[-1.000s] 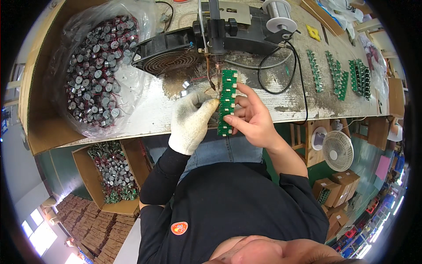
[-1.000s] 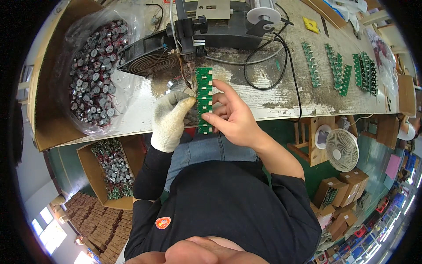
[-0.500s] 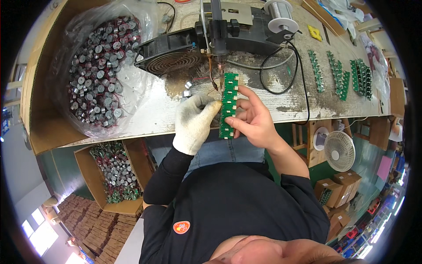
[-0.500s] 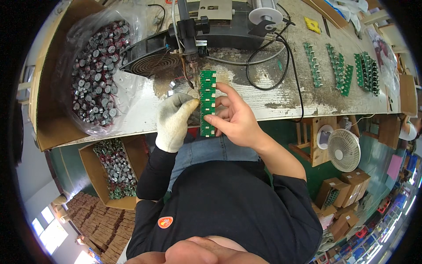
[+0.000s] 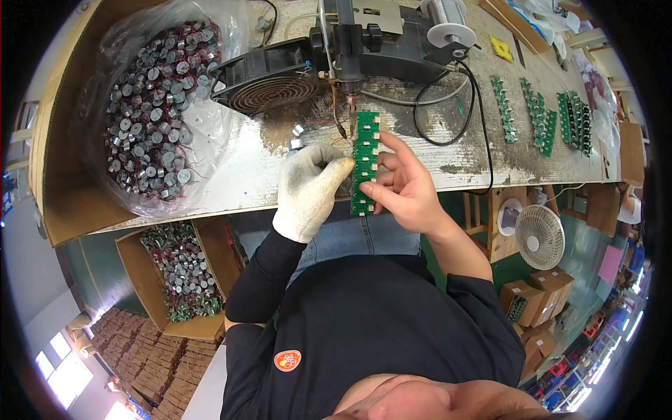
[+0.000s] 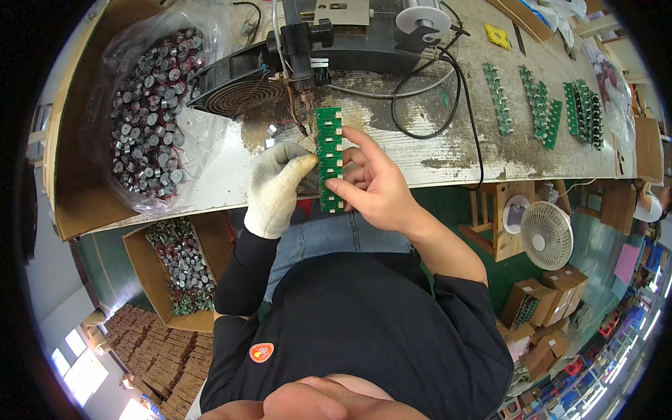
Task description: Assembling LED boards by picking components from a box and using a machine to process them on a workbench.
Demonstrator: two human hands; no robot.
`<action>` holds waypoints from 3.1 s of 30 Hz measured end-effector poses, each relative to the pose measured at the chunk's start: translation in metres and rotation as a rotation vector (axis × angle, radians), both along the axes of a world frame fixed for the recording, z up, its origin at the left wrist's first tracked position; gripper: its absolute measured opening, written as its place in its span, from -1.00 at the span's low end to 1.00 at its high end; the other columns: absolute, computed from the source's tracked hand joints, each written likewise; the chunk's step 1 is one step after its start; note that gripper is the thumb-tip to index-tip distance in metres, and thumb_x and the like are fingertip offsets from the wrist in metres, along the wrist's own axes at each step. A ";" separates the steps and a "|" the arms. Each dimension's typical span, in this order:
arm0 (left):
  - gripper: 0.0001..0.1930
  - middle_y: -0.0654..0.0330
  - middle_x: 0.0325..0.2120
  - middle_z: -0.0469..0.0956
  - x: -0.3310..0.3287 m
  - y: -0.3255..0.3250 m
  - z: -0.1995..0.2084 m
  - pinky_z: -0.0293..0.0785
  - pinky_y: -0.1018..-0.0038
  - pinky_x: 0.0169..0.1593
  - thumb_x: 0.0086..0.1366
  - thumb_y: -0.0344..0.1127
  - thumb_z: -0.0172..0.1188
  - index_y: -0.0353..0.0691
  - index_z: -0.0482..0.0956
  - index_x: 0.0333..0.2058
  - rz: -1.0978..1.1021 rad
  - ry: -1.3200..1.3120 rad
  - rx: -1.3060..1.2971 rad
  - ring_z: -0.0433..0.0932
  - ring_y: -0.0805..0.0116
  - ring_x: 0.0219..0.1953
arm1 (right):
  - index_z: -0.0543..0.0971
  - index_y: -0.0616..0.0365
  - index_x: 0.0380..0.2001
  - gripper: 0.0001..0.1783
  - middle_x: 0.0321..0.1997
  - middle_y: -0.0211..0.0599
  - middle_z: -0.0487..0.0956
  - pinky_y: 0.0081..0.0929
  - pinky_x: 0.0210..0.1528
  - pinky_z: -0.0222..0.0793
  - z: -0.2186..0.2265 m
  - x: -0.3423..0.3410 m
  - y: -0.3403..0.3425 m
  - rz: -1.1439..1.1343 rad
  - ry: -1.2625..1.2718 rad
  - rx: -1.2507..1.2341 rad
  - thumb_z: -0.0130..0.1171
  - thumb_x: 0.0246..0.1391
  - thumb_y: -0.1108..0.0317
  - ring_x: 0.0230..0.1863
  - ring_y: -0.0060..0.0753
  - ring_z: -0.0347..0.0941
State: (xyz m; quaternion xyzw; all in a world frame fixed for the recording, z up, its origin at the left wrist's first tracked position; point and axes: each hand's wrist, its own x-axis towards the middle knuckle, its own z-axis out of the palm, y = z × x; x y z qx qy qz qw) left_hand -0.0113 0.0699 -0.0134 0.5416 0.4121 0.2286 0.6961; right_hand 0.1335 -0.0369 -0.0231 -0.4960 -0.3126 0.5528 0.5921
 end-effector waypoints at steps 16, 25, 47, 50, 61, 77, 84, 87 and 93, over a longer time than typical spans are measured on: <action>-0.84 0.26 -0.52 0.54 -0.003 -0.001 -0.005 0.36 0.60 -0.39 0.22 -0.37 0.15 -0.39 0.56 -0.38 -0.038 0.030 0.033 0.46 0.57 -0.46 | 0.06 0.20 0.29 -0.22 -0.14 -0.19 0.44 -0.68 -0.52 0.42 -0.001 -0.002 -0.001 -0.001 -0.004 -0.023 0.17 0.05 0.61 -0.42 -0.61 0.46; -0.80 0.21 -0.48 0.54 -0.020 0.001 -0.003 0.40 0.58 -0.37 0.24 -0.33 0.20 -0.39 0.56 -0.29 0.040 0.038 0.095 0.47 0.53 -0.45 | 0.02 0.26 0.30 -0.17 -0.13 -0.11 0.49 -0.64 -0.56 0.41 0.005 0.001 0.001 -0.065 -0.062 -0.089 0.19 0.02 0.61 -0.48 -0.55 0.48; -0.95 0.08 -0.38 0.48 -0.116 0.173 0.011 0.50 0.22 -0.34 0.10 -0.38 0.16 -0.11 0.58 -0.43 0.125 1.164 1.278 0.55 0.06 -0.38 | 0.05 0.29 0.28 -0.25 -0.19 -0.11 0.50 -0.69 -0.61 0.39 -0.002 0.001 0.008 -0.105 -0.038 -0.021 0.13 0.04 0.65 -0.48 -0.56 0.48; -0.94 0.13 -0.41 0.50 -0.119 0.171 0.012 0.49 0.25 -0.33 0.14 -0.34 0.16 -0.12 0.60 -0.45 0.194 1.026 1.296 0.55 0.08 -0.38 | 0.05 0.30 0.27 -0.24 -0.17 -0.09 0.51 -0.68 -0.63 0.43 -0.004 0.003 0.007 -0.108 -0.039 -0.017 0.13 0.02 0.65 -0.52 -0.55 0.48; -0.82 0.19 -0.41 0.62 -0.125 0.118 0.031 0.40 0.65 -0.43 0.27 -0.37 0.22 -0.37 0.64 -0.24 0.684 0.085 0.527 0.49 0.56 -0.52 | 0.07 0.31 0.26 -0.27 -0.19 -0.12 0.49 -0.67 -0.59 0.40 0.002 0.004 0.009 -0.087 -0.033 -0.028 0.13 0.04 0.63 -0.48 -0.55 0.47; -0.72 0.17 -0.51 0.56 -0.069 0.037 0.004 0.24 0.67 -0.55 0.28 -0.27 0.22 -0.44 0.55 -0.24 0.587 -0.151 0.282 0.39 0.57 -0.64 | 0.05 0.27 0.29 -0.22 -0.13 -0.07 0.47 -0.66 -0.56 0.41 0.000 0.005 0.006 -0.075 -0.009 -0.030 0.16 0.03 0.64 -0.44 -0.52 0.50; -0.84 0.35 -0.60 0.40 -0.044 -0.009 0.010 0.13 0.66 -0.55 0.25 -0.39 0.16 -0.41 0.58 -0.32 0.389 -0.011 0.203 0.27 0.64 -0.64 | -0.05 0.20 0.35 -0.05 -0.02 -0.04 0.38 -0.63 -0.45 0.45 -0.004 0.003 0.002 -0.028 -0.075 -0.027 0.25 -0.04 0.63 -0.39 -0.54 0.45; -0.87 0.29 -0.55 0.44 -0.036 -0.016 0.002 0.26 0.62 -0.43 0.21 -0.45 0.19 -0.44 0.57 -0.35 0.299 -0.017 0.159 0.36 0.57 -0.54 | -0.04 0.17 0.35 -0.05 0.01 -0.04 0.44 -0.66 -0.45 0.46 -0.001 0.003 0.002 -0.016 -0.076 -0.030 0.19 -0.06 0.72 -0.36 -0.54 0.49; -0.90 0.21 -0.51 0.52 -0.019 -0.013 -0.002 0.36 0.56 -0.33 0.18 -0.47 0.17 -0.41 0.58 -0.37 -0.016 0.029 0.394 0.43 0.52 -0.45 | 0.02 0.19 0.34 -0.11 -0.11 -0.16 0.43 -0.65 -0.45 0.43 -0.001 -0.001 0.004 -0.037 -0.004 -0.049 0.24 -0.02 0.62 -0.40 -0.56 0.48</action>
